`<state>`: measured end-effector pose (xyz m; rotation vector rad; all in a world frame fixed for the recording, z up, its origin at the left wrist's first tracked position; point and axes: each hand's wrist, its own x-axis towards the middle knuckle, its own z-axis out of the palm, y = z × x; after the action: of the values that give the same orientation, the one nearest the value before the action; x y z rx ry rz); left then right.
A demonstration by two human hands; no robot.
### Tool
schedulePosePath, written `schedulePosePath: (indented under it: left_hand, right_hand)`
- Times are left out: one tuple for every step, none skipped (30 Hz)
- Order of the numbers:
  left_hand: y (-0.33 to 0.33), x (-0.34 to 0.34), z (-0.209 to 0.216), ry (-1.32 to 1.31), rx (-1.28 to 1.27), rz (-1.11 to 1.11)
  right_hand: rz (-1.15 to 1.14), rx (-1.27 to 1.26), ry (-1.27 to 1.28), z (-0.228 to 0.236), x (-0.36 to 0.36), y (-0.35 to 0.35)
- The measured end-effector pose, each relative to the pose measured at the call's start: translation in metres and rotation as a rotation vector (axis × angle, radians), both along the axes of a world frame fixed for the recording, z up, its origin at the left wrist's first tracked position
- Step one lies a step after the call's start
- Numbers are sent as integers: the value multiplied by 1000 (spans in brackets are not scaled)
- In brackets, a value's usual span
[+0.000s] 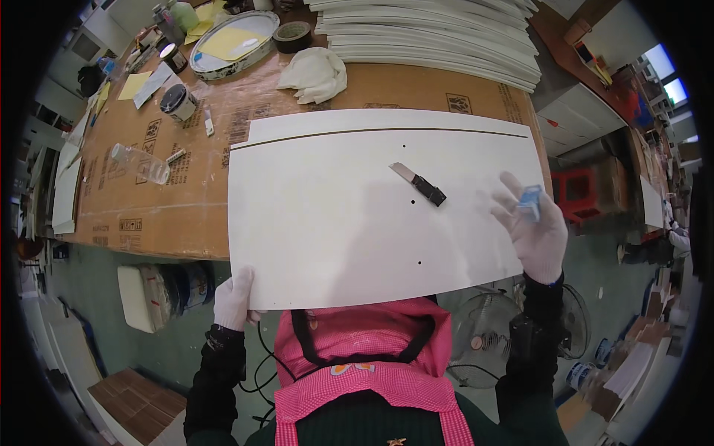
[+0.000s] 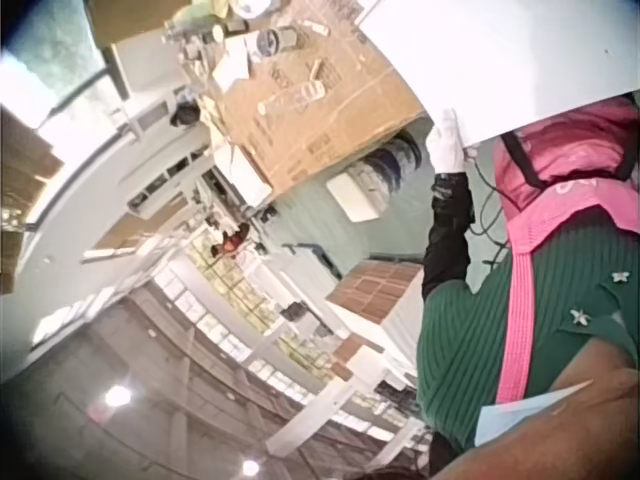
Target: The recorder uses a blue cleaning sponge or block to wipe down and clean white boards on a workbench in a furniture factory setting.
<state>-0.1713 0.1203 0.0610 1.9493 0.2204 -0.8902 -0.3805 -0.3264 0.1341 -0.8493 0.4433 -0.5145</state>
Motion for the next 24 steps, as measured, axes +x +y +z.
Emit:
schedulePosePath:
  left_hand:
    - [7,-5,-1,-6,-27,43]
    - [10,-8,-4,-7,-61,80]
    - [11,-13,-5,-10,-60,85]
    - [12,-19,-6,-19,-39,85]
    - [13,-25,-4,-30,-16,90]
    - [12,-29,0,-15,-10,120]
    - [14,-31,5,-1,-7,103]
    - [21,-31,4,23,-16,100]
    - [28,-31,4,50,-30,96]
    - [32,-31,4,45,-21,131]
    - [36,-29,5,61,-10,110]
    - [38,-27,6,79,0,85]
    - [41,-25,8,74,7,108]
    - [44,-23,10,74,-8,55]
    - [45,-20,11,79,-26,-2]
    - [47,-16,17,130,-25,-61]
    - [49,-12,19,130,-28,-57]
    - [50,-9,21,123,-9,-121]
    - [51,-7,22,117,8,-192]
    - [50,-4,24,121,3,-197]
    - [49,-2,27,133,34,-222]
    - [48,-1,27,145,66,-247]
    - [47,-2,26,151,62,-252]
    - [48,-2,24,43,113,-297]
  right_hand:
    - [7,5,-5,1,22,9]
    - [122,-143,95,3,39,17]
    - [241,-289,192,4,49,21]
    - [260,-284,182,4,55,24]
    - [314,-327,226,8,60,27]
    - [377,-367,265,9,66,31]
    - [413,-358,246,8,71,34]
    - [406,-329,225,5,72,36]
    - [398,-302,210,4,71,37]
    - [413,-250,196,1,72,39]
    - [442,-248,186,-2,71,38]
    - [463,-257,238,-5,69,37]
    - [482,-264,292,-9,71,40]
    - [496,-162,314,-10,74,46]
    - [510,-161,313,-7,79,59]
    - [503,-185,424,-2,84,79]
    - [487,-214,536,1,86,92]
    - [488,-273,529,-5,85,96]
    - [483,-275,534,-9,86,98]
    - [486,-309,558,-12,85,99]
    - [489,-342,583,-13,85,99]
    - [503,-323,600,-12,86,99]
    - [499,-324,607,-10,88,97]
    - [555,-355,612,-7,91,95]
